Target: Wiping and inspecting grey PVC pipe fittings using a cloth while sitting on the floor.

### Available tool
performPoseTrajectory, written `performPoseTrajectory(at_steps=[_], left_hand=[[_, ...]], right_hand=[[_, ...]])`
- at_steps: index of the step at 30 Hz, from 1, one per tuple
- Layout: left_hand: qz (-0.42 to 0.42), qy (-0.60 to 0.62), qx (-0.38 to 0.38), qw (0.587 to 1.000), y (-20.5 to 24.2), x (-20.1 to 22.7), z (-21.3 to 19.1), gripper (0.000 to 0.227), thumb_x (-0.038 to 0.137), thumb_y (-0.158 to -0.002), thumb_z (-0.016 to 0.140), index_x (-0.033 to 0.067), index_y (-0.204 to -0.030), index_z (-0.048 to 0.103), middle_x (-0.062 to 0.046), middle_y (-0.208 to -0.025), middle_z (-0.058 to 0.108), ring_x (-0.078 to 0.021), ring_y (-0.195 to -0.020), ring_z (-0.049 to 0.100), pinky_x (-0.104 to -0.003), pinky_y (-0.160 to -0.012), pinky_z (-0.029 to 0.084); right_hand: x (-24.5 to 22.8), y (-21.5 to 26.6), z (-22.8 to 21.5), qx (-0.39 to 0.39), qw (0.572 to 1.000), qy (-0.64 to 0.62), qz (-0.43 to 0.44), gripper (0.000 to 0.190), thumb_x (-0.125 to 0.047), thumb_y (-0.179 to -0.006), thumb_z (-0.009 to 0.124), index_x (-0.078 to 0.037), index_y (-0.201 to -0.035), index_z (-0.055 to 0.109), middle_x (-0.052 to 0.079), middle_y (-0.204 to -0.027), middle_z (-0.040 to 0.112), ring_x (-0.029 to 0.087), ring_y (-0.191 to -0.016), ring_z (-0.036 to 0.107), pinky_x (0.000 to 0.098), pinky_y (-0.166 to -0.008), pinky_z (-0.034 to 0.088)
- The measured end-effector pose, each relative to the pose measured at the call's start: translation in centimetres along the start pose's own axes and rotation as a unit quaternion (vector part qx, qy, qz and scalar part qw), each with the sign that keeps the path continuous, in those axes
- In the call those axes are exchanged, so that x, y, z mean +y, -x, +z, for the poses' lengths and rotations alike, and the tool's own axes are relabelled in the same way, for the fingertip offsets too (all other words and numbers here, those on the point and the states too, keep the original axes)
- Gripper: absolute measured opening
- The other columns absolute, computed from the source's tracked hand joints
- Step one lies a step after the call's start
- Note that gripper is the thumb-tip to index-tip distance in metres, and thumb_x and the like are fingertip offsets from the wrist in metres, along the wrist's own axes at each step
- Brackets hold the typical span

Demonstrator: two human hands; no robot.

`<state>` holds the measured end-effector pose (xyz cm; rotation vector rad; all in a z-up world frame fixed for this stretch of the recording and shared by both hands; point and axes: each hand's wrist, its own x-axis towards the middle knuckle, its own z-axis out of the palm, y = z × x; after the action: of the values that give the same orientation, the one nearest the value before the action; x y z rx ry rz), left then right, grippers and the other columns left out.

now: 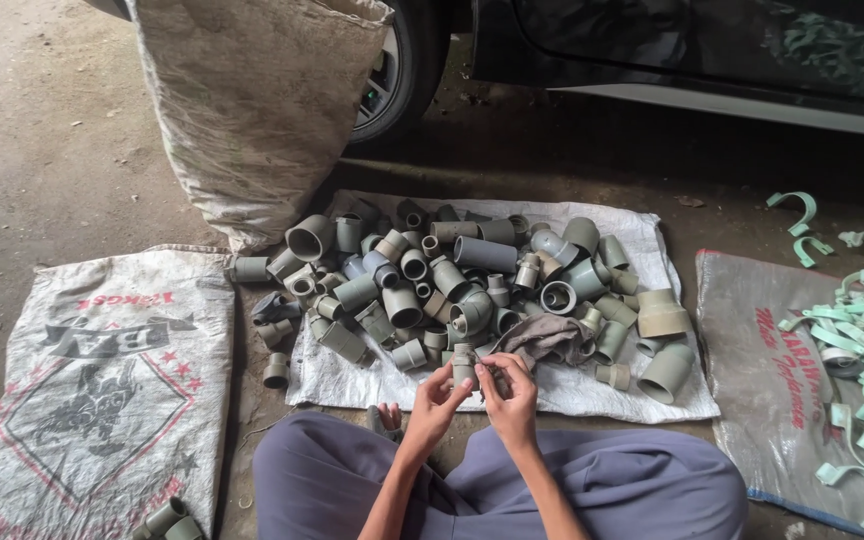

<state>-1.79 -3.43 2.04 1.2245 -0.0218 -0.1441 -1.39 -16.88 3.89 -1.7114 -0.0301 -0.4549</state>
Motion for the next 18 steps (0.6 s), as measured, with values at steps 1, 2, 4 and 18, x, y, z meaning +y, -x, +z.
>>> performPoseTrajectory(at_steps=[1,2,4,18], left_hand=[[0.001,0.032,0.003,0.999,0.0,0.4,0.2,0.054,0.016,-0.092,0.071,-0.0023,-0.141,0.058,-0.009,-0.123,0.074,-0.0090,-0.105,0.067,-0.025,-0.096,0.055],[-0.003,0.034,0.000,0.999,-0.2,-0.5,-0.1,0.054,0.016,-0.092,0.071,-0.0023,-0.141,0.058,-0.009,-0.123,0.074,-0.0090,-0.105,0.067,-0.025,-0.096,0.055],[-0.003,0.036,0.099,0.994,-0.9,-2.0,-0.8,0.055,0.018,-0.089,0.073,-0.0052,-0.136,0.059,-0.022,-0.110,0.078,-0.0235,-0.086,0.076,-0.033,-0.083,0.062],[0.007,0.089,0.033,0.996,0.0,-1.6,-0.6,0.029,0.018,-0.094,0.069,-0.0025,-0.114,0.067,-0.012,-0.103,0.070,-0.0205,-0.084,0.071,-0.034,-0.083,0.064]], right_hand=[[0.0,-0.1,-0.1,0.006,0.998,0.028,-0.047,0.007,-0.010,-0.092,0.071,-0.004,-0.095,0.075,0.006,-0.098,0.067,0.016,-0.097,0.067,0.0258,-0.087,0.056],[0.0,0.0,-0.1,0.009,0.998,0.031,-0.045,0.007,-0.010,-0.092,0.071,-0.004,-0.095,0.075,0.006,-0.098,0.067,0.016,-0.097,0.067,0.0258,-0.087,0.056],[0.1,0.0,0.0,0.000,0.998,-0.065,0.025,0.012,-0.005,-0.093,0.067,0.002,-0.100,0.073,0.009,-0.100,0.067,0.012,-0.059,0.062,0.0220,-0.054,0.054],[2.8,-0.4,-1.0,-0.039,0.997,-0.035,0.054,0.008,-0.006,-0.092,0.068,-0.003,-0.095,0.075,0.005,-0.087,0.076,0.012,-0.076,0.070,0.0229,-0.067,0.056]])
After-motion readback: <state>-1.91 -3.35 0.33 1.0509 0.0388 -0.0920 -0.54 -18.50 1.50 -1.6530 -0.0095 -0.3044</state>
